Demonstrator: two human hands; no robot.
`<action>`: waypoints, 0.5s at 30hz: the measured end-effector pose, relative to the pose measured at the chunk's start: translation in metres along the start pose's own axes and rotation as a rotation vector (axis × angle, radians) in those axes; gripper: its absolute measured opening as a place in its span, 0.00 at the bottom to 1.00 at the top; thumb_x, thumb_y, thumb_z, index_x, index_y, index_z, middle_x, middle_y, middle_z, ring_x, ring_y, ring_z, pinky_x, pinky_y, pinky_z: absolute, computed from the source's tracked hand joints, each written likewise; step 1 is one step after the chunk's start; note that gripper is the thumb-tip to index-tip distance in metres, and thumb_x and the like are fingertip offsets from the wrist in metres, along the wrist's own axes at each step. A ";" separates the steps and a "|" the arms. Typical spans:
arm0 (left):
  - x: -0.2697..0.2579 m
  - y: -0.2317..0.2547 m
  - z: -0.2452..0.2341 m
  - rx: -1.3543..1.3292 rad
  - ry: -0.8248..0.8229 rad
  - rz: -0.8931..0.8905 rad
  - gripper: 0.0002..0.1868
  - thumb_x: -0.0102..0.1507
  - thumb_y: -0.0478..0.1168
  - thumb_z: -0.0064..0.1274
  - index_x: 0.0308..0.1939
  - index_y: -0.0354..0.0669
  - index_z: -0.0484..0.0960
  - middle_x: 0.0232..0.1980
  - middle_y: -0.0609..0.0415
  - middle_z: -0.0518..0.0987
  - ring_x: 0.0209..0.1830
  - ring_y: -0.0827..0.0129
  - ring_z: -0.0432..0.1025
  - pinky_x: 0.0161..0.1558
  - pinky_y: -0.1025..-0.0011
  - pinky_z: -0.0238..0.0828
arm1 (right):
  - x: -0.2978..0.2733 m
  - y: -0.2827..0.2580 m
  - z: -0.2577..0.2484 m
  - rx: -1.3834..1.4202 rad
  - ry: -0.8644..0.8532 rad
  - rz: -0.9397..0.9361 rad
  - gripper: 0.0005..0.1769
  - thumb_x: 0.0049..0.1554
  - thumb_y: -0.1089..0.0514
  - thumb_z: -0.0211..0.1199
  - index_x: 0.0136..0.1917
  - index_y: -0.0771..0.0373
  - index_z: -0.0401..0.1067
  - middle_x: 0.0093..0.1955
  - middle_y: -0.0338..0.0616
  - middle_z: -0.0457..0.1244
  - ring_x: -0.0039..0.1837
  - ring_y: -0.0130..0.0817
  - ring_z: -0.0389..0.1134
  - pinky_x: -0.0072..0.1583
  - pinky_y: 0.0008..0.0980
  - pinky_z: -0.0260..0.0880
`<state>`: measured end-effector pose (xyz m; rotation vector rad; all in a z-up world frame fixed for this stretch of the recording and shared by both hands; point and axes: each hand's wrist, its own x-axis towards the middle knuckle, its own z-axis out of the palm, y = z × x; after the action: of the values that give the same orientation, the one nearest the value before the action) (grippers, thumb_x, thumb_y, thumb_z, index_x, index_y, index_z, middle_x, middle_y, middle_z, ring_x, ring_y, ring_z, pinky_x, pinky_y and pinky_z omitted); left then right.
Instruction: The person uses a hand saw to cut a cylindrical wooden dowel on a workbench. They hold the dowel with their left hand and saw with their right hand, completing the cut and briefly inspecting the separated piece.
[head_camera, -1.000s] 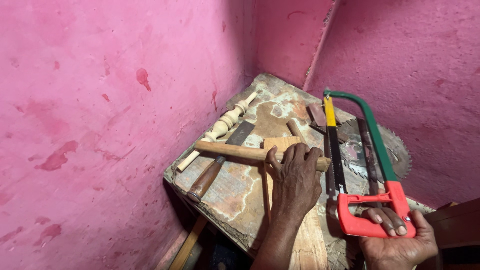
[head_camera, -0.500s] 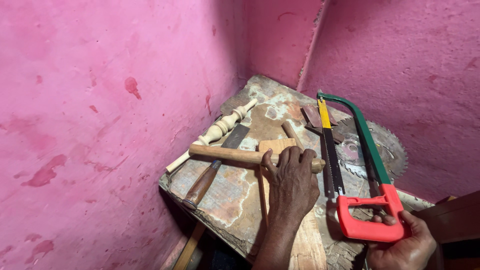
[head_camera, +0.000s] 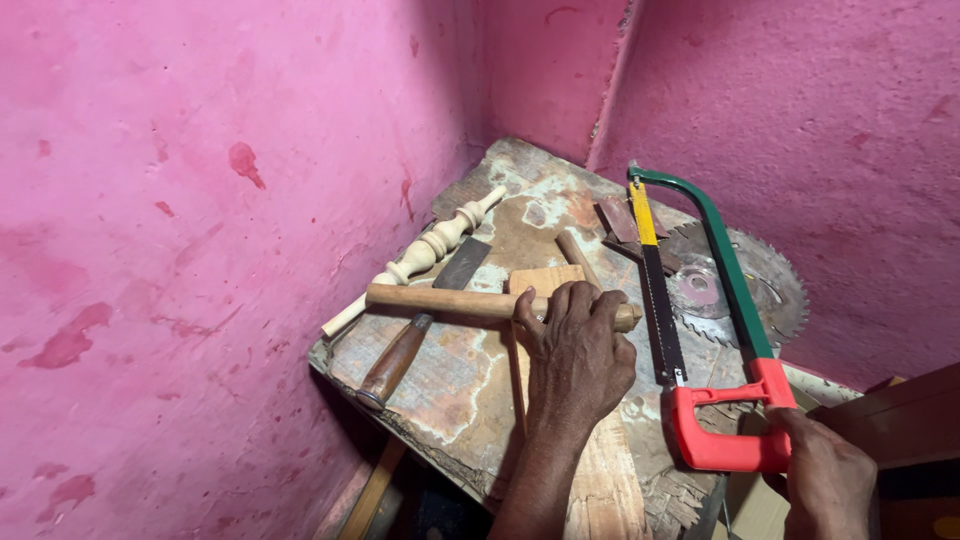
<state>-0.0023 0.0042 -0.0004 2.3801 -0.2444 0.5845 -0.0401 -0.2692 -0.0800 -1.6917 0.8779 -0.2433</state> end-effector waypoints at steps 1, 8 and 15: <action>-0.001 0.000 -0.001 -0.005 0.021 0.014 0.21 0.55 0.36 0.54 0.53 0.45 0.79 0.48 0.52 0.72 0.61 0.62 0.67 0.70 0.38 0.36 | 0.005 0.002 -0.002 -0.065 -0.010 0.003 0.16 0.60 0.53 0.67 0.55 0.67 0.81 0.44 0.50 0.66 0.43 0.37 0.64 0.44 0.37 0.65; -0.003 0.001 -0.005 -0.026 0.036 0.034 0.25 0.52 0.31 0.59 0.54 0.48 0.77 0.49 0.55 0.71 0.61 0.64 0.67 0.69 0.40 0.37 | -0.008 -0.005 0.005 -0.148 0.038 -0.060 0.19 0.59 0.52 0.68 0.58 0.65 0.81 0.49 0.48 0.69 0.52 0.34 0.68 0.54 0.35 0.66; 0.000 0.000 -0.007 -0.031 0.036 0.021 0.24 0.53 0.31 0.59 0.52 0.50 0.75 0.47 0.55 0.70 0.58 0.64 0.67 0.69 0.43 0.39 | -0.072 -0.053 0.031 -0.031 0.078 -0.736 0.17 0.66 0.63 0.62 0.68 0.68 0.72 0.60 0.54 0.68 0.59 0.34 0.70 0.59 0.33 0.75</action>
<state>-0.0050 0.0086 0.0047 2.3373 -0.2617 0.6281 -0.0502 -0.1946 -0.0218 -1.9890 0.2766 -0.7954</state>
